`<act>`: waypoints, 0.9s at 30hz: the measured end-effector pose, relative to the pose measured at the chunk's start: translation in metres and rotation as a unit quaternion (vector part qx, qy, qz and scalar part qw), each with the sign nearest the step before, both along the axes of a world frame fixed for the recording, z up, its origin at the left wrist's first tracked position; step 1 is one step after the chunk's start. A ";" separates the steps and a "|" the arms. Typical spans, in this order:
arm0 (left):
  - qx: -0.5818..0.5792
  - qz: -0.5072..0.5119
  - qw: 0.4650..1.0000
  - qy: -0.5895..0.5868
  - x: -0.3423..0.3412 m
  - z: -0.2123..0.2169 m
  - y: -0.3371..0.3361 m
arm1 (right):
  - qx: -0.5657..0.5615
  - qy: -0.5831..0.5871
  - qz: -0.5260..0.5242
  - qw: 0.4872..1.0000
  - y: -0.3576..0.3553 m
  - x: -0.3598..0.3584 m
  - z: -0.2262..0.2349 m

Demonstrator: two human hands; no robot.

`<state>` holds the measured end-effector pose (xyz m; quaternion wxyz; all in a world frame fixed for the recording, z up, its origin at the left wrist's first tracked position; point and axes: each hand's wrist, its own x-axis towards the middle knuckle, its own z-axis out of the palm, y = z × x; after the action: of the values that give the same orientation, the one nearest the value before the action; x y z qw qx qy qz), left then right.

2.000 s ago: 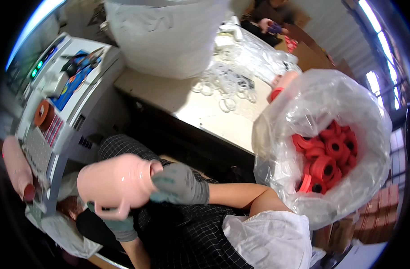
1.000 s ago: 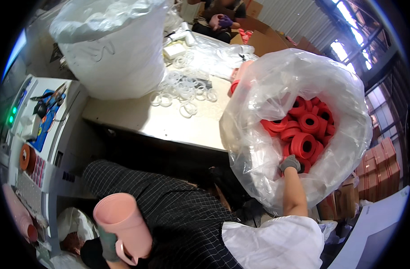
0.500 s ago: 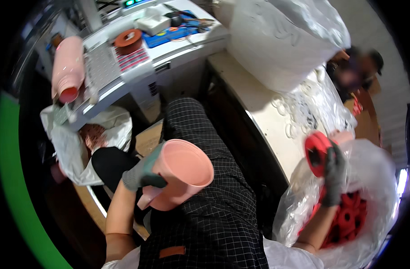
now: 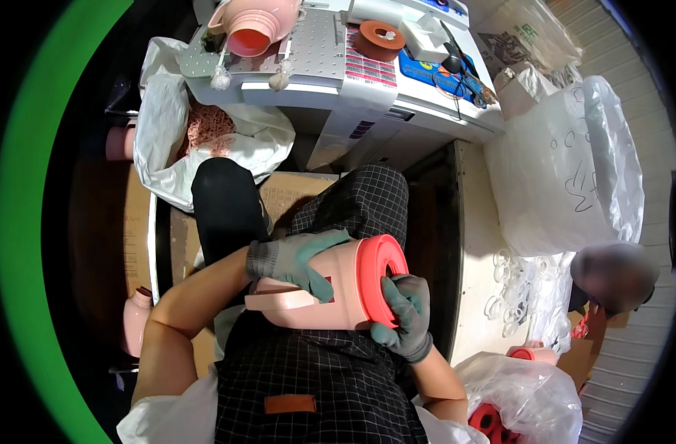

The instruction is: The person assembles pink plastic containers by attaching red lids and applying labels. They pick up a container, screw on a red lid, and then apply a printed label to the side of the container before placing it aside.

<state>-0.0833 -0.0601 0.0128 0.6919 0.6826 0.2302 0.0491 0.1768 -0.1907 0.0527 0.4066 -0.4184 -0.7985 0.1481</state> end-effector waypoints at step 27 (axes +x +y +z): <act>0.597 0.160 0.786 -0.020 0.052 0.086 -0.069 | -0.306 0.297 -0.266 0.864 -0.010 0.021 0.014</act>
<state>-0.0317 -0.1288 0.0985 0.1330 0.9115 0.2472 0.3007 0.1979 -0.2009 0.0667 0.4998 -0.6547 -0.4128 0.3887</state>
